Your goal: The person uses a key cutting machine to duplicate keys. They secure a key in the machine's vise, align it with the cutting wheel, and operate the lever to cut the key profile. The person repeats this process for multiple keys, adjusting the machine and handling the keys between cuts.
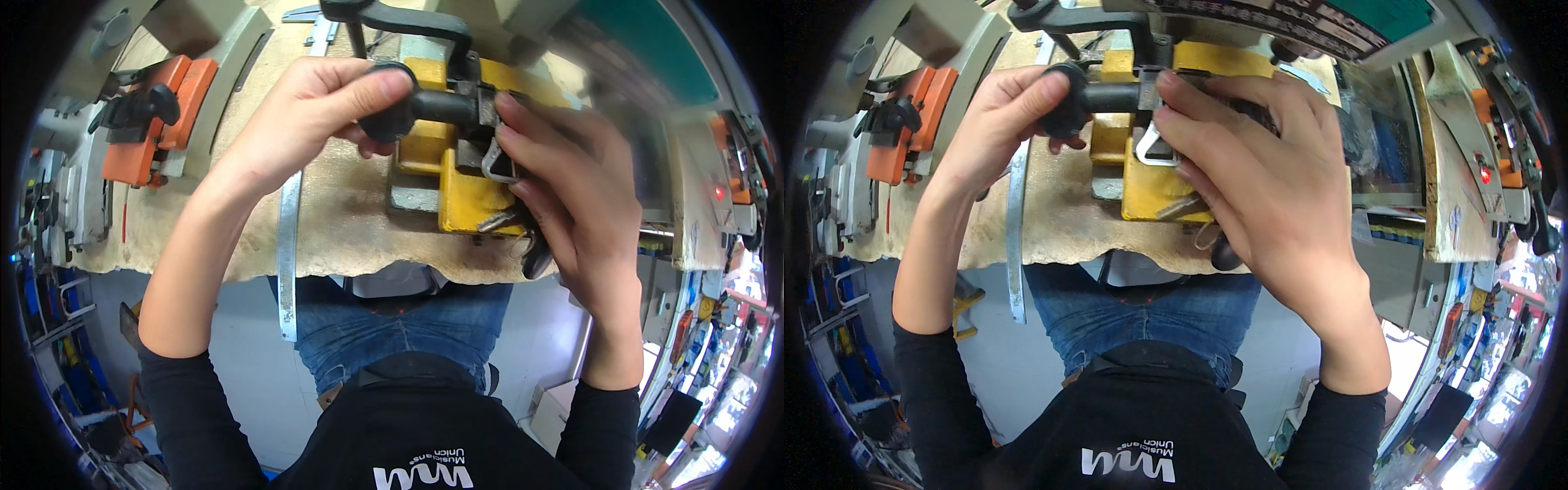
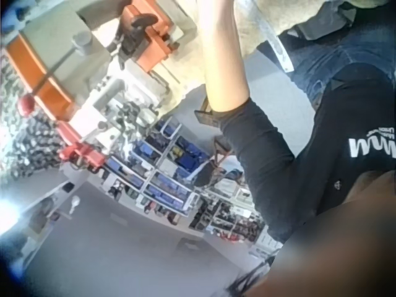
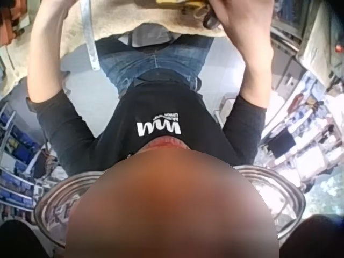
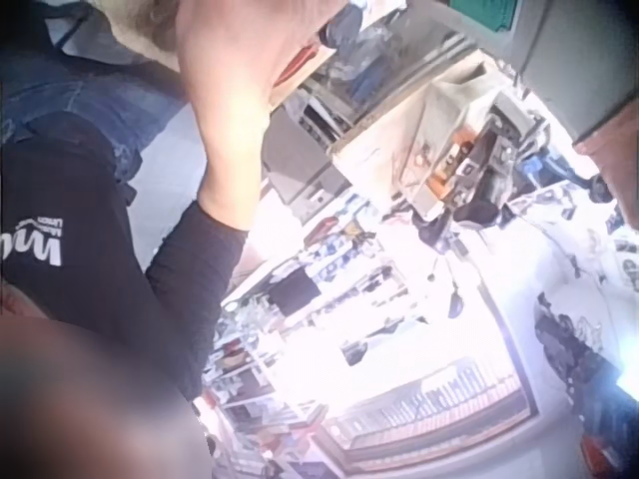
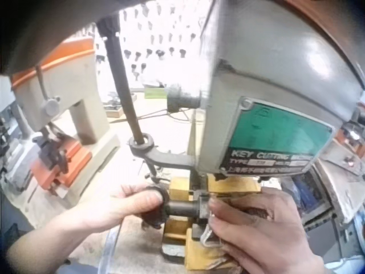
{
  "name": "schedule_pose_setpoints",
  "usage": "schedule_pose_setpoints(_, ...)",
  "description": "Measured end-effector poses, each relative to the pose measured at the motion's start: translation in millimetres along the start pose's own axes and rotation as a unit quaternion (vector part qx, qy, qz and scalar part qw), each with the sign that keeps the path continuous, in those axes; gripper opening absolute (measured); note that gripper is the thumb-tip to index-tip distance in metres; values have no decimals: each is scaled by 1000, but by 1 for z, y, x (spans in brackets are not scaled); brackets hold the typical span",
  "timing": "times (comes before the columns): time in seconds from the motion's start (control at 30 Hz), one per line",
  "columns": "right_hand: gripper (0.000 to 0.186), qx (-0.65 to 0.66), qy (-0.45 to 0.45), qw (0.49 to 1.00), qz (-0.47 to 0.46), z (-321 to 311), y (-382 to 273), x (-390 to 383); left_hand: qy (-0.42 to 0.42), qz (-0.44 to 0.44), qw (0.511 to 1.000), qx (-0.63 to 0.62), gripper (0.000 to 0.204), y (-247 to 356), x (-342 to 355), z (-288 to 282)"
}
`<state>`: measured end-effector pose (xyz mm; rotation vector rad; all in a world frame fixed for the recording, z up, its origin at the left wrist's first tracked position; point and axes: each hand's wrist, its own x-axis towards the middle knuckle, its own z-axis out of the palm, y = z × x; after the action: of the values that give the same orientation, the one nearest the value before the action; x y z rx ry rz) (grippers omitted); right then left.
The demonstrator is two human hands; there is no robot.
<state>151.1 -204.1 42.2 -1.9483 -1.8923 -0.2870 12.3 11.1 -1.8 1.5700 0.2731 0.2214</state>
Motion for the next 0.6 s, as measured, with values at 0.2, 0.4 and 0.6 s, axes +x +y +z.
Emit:
schedule_pose_setpoints(0.2,33,-37,-53,998,27,-15,-14,4,71,489,708,504,30,-17,8,-15)
schedule_pose_setpoints(0.4,31,18,-75,996,52,-16,-15,0,24,109,915,387,59,0,0,-9)
schedule_pose_setpoints(0.6,30,10,-75,996,57,-14,-13,3,-51,-26,994,-95,38,-4,4,0)
